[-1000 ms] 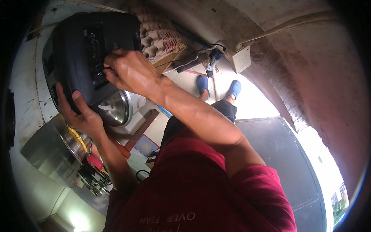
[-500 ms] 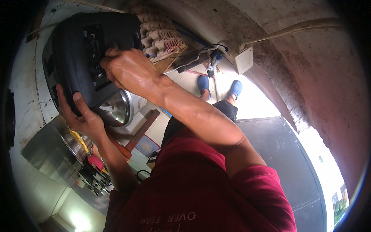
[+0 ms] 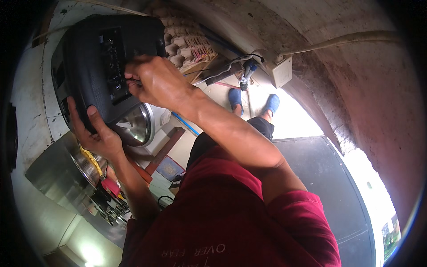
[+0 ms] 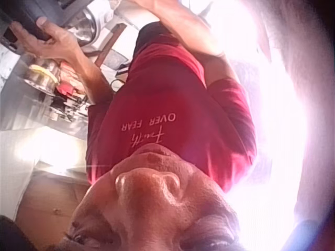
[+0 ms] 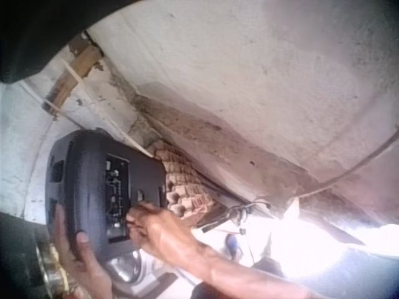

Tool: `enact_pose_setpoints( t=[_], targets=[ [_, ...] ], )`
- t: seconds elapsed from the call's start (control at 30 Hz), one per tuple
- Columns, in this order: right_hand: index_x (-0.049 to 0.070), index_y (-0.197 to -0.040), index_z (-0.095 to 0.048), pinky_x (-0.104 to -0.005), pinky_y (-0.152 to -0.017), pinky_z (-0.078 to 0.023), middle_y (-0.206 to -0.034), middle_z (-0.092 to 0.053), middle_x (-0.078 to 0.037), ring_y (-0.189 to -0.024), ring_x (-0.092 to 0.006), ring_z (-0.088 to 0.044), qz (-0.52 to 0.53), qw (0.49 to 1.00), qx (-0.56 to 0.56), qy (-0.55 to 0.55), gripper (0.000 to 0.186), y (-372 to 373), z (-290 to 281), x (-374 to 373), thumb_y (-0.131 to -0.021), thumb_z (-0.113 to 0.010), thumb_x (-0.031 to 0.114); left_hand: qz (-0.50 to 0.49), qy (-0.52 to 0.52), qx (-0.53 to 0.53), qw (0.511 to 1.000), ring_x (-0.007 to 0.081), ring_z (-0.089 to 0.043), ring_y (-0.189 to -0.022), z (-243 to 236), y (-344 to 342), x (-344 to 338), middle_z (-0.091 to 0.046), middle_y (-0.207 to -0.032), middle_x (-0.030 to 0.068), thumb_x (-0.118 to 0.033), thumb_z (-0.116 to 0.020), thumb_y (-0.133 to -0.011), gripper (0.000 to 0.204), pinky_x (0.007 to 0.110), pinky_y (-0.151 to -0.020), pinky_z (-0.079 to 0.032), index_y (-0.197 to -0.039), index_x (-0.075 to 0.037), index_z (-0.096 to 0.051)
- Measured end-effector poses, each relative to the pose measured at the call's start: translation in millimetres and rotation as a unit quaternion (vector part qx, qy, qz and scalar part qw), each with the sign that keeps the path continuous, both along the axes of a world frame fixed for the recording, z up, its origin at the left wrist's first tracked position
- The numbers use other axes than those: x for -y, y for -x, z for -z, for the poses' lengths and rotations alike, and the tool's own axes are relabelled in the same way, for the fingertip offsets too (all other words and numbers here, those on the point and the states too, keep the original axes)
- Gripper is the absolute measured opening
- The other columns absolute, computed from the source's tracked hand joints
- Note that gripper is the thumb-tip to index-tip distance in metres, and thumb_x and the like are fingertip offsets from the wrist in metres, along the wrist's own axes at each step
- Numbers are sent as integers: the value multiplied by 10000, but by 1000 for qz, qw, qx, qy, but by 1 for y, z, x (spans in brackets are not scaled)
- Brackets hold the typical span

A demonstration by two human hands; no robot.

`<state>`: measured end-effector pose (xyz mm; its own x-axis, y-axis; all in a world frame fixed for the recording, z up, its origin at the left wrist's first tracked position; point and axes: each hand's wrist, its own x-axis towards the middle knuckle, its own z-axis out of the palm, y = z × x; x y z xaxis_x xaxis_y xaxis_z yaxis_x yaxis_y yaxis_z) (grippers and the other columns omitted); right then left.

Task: The person works on the back of a black electronic speaker by hand, first using a small tool to turn a dial and then manipulating wires on the device.

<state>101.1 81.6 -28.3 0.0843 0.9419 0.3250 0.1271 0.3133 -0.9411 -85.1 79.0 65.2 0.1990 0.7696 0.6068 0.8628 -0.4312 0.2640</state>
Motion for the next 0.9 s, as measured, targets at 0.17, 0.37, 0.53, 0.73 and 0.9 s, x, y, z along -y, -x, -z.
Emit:
enact_pose_setpoints(
  t=[0.17, 0.37, 0.53, 0.73, 0.9],
  targets=[
    [4, -1061, -790, -430, -804, -622, -1006, -793, -165, -921, -364, -784, -7, 999, -27, 20, 180, -1, -1, -1, -897, -807, 77, -3, -10, -13, 1000, 399, -653, -1334, -1, 1, 0, -672, -1502, 237, -341, -658, -1105, 561, 483, -1140, -487, -1535, 18, -624],
    [14, -1053, -789, -437, -813, -620, -992, -798, -171, -928, -382, -784, -18, 997, -46, 51, 182, -2, -3, 2, -891, -809, 95, -3, -7, -9, 1000, 376, -649, -1378, -2, -2, 1, -664, -1514, 242, -320, -669, -1105, 549, 442, -1160, -508, -1524, 33, -633],
    [27, -992, -747, -504, -784, -620, -982, -762, -176, -901, -428, -755, 2, 999, 13, -43, 139, 1, 3, -2, -864, -766, 78, 0, -5, -7, 1000, 382, -650, -1377, -2, -2, 1, -662, -1515, 246, -318, -666, -1106, 551, 442, -1161, -508, -1527, 35, -629],
    [43, -1010, -733, -528, -789, -631, -1010, -746, -162, -874, -422, -754, 2, 996, 77, -42, 152, 5, -2, -3, -862, -727, 79, 1, -10, -16, 1000, 378, -656, -1359, -3, -1, 1, -663, -1512, 243, -309, -666, -1104, 541, 444, -1144, -516, -1535, 16, -630],
    [38, -1016, -739, -519, -783, -632, -1005, -747, -176, -866, -423, -763, -9, 995, 94, -30, 182, 4, -8, -4, -838, -737, 70, -4, -1, -13, 1000, 375, -659, -1352, -4, -1, 2, -664, -1513, 235, -296, -667, -1102, 536, 439, -1142, -517, -1538, 13, -629]
  ],
)
